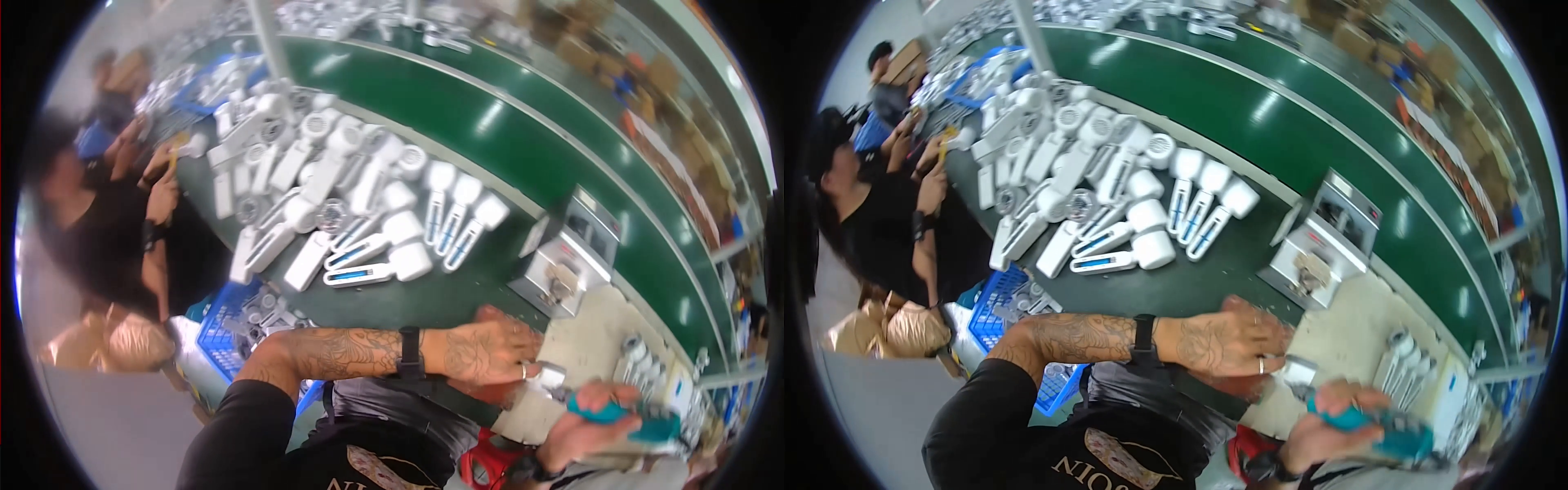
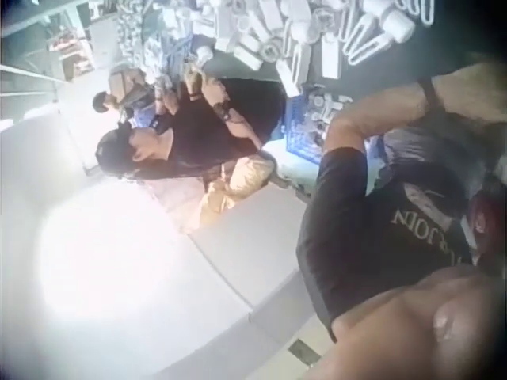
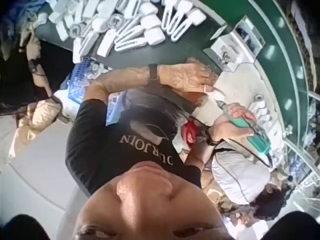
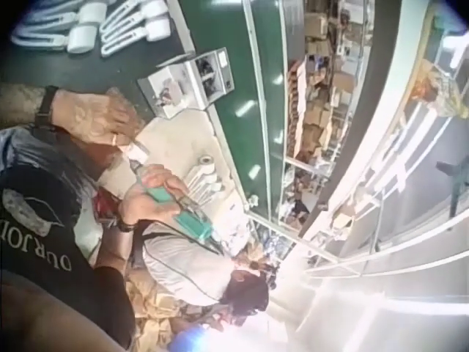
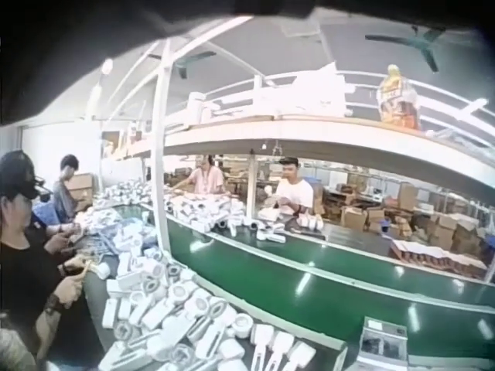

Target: The person picks up a handheld fan from a pile, places it on a red block, and uses a teal power tool to drive a screw into the handle before setting it aside to repeat the process.

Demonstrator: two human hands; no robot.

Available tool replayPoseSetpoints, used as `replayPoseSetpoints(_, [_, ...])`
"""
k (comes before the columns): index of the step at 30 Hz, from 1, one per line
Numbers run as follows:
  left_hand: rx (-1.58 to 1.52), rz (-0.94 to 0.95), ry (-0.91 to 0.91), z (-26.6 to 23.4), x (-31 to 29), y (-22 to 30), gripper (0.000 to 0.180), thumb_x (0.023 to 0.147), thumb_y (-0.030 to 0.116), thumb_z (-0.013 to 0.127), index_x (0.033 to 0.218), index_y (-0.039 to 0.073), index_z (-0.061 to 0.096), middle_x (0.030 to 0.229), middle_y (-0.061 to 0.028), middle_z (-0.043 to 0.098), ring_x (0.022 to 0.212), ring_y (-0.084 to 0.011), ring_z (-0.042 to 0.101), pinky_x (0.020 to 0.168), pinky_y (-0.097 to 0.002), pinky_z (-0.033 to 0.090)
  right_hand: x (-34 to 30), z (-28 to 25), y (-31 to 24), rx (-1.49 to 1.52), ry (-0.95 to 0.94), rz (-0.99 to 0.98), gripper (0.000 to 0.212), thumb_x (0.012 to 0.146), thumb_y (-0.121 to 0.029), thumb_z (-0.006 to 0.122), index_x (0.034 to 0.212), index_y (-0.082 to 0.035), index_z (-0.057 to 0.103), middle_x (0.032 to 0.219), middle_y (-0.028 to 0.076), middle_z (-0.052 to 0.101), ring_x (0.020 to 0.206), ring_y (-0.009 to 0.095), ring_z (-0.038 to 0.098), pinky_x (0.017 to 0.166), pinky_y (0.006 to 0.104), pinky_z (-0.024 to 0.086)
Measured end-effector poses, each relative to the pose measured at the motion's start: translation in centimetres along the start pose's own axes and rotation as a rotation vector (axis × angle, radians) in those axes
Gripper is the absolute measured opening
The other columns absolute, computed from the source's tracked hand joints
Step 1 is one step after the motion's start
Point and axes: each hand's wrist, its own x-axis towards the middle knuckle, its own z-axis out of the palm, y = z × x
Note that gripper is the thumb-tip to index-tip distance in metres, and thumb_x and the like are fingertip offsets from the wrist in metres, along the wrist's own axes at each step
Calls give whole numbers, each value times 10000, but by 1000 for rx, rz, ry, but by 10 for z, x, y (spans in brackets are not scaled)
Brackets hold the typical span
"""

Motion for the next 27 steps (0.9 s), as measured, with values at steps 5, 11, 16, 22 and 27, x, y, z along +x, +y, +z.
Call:
replayPoseSetpoints(5, [-165,-615,35,-113,-31,-14,398,906,195,730,1262,33,652,1101,-155,700,1018,-331,695,883,-430,564,-39,2,-25,-111,156,-20,700,969,-753,493,1009,-58,571,653,49,451,577,174,427,564,316,369])
replayPoseSetpoints(11, [132,-1167,686,-217,-153,-97,433,1043,187,626,1425,2,539,1291,-131,657,1192,-179,621,1001,-315,503,-65,-37,-27,-414,77,65,665,1032,-665,431,999,-11,542,670,89,463,557,191,424,517,333,368])
replayPoseSetpoints(16, [625,-1202,439,-295,-205,-150,453,1020,199,610,1419,2,527,1254,-243,672,1208,-342,644,1012,-405,506,-64,-56,2,-292,-8,189,654,1003,-630,451,1094,10,549,737,119,511,603,232,468,553,350,405])
replayPoseSetpoints(22, [1005,-1019,1,-303,-222,-206,499,932,201,626,1382,2,541,1122,-267,670,1062,-452,620,934,-555,486,-59,-26,-4,-308,-77,162,687,988,-681,484,1104,-12,591,706,79,502,602,195,425,556,336,370])
replayPoseSetpoints(27, [897,-647,193,-257,-112,-179,418,970,131,672,1372,39,610,1349,-175,636,1241,-351,598,1049,-462,473,-58,-34,-38,-198,77,184,214,929,-144,686,1020,2,559,720,117,606,581,192,598,498,309,471])
